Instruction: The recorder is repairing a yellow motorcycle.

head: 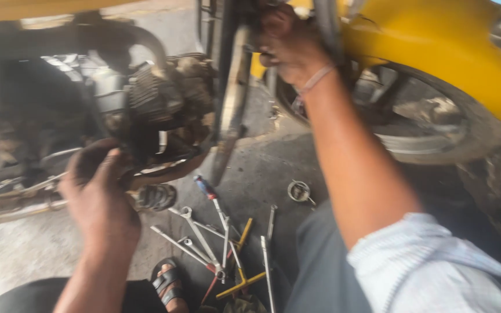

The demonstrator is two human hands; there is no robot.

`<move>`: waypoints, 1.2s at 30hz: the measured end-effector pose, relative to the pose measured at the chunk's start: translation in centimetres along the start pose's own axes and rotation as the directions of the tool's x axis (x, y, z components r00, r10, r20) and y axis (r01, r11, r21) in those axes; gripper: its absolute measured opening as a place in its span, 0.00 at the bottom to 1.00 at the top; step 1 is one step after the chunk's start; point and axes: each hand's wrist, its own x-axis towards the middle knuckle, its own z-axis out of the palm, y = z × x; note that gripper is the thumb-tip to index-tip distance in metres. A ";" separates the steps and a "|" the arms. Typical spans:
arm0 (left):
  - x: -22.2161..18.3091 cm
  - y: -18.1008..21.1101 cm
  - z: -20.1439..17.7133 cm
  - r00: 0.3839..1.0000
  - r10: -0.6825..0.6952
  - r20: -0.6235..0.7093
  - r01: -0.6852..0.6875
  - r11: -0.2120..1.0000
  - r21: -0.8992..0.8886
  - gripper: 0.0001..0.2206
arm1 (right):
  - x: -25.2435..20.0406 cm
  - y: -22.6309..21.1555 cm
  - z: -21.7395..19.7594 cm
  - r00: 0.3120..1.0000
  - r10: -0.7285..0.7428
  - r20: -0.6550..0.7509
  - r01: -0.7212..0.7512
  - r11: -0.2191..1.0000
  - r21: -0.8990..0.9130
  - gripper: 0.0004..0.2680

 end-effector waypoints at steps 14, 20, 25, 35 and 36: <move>0.3 1.3 -0.6 0.999 0.009 -0.033 -0.011 0.999 -0.039 0.08 | -2.2 -2.7 3.5 0.990 -0.018 0.139 0.038 0.989 -0.145 0.03; 0.0 2.4 -1.1 0.999 0.025 -0.037 -0.026 0.999 -0.028 0.08 | -2.4 -2.7 3.3 0.992 -0.079 0.100 0.095 0.982 -0.165 0.04; 0.4 2.8 -1.8 0.998 0.044 -0.042 -0.047 0.996 -0.079 0.09 | -2.1 -2.4 4.0 1.000 -0.017 -0.015 0.014 0.980 -0.201 0.04; 0.5 3.0 -2.2 0.997 -0.014 -0.081 0.011 1.000 -0.028 0.08 | -2.3 -2.0 3.9 0.987 -0.115 0.112 0.114 0.993 0.009 0.07; 0.7 2.8 -2.3 0.997 -0.011 -0.077 0.008 0.999 -0.041 0.08 | -2.1 -1.7 3.8 0.996 -0.080 0.037 0.080 0.997 -0.002 0.07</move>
